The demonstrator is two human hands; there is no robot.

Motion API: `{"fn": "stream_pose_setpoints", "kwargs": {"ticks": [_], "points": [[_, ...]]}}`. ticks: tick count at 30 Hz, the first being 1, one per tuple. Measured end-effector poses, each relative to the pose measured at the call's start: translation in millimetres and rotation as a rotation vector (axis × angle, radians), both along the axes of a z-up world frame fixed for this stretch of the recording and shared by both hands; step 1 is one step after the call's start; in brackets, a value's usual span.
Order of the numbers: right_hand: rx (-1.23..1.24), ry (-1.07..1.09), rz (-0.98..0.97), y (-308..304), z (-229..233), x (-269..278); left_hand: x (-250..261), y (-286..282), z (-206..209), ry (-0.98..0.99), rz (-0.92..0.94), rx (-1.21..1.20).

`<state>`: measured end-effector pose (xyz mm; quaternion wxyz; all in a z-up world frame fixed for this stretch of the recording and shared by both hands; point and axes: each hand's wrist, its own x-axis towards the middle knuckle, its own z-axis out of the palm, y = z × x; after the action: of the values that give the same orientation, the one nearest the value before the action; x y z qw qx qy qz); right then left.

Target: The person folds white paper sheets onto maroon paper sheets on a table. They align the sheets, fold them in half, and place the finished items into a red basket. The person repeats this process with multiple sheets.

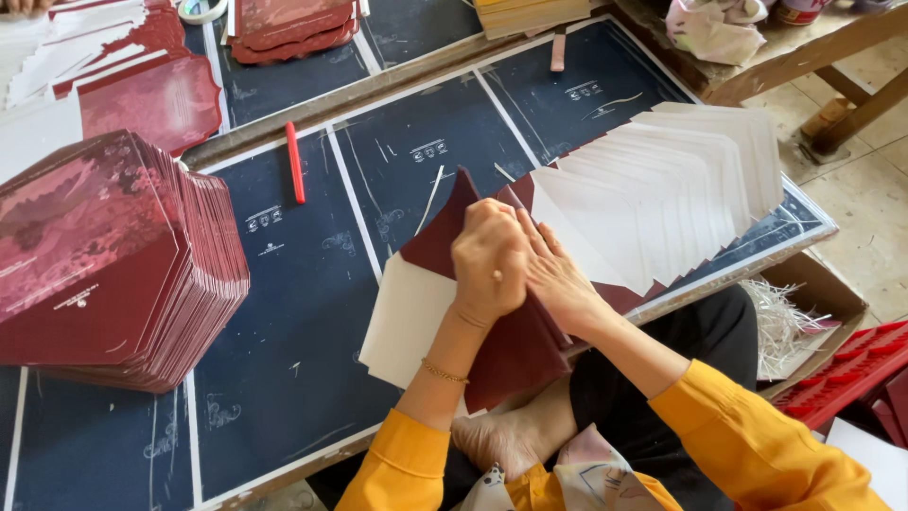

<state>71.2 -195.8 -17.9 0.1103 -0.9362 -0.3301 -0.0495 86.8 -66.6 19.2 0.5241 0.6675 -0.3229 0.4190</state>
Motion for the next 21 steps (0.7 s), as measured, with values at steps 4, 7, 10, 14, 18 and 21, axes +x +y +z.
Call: {"fn": "stream_pose_setpoints", "kwargs": {"ticks": [4,7,10,14,18,21], "points": [[0.421,-0.084,-0.046,-1,-59,14,13,-28,-16,-0.079,-0.015,0.146],[1.046,-0.229,-0.088,-21,-60,36,22,-38,-49,-0.036,0.035,0.226],[0.337,-0.635,-0.006,-78,-21,55,19,-41,-45,-0.006,0.041,0.331],[-0.007,-0.494,-0.513,-139,-22,74,15,-44,-39,0.056,0.055,0.466],[0.368,-0.277,-0.450,-154,-21,97,11,-47,-26,0.038,0.099,0.453],[0.863,0.193,-0.360,-134,14,85,18,-41,-36,0.062,0.050,0.364]]}}
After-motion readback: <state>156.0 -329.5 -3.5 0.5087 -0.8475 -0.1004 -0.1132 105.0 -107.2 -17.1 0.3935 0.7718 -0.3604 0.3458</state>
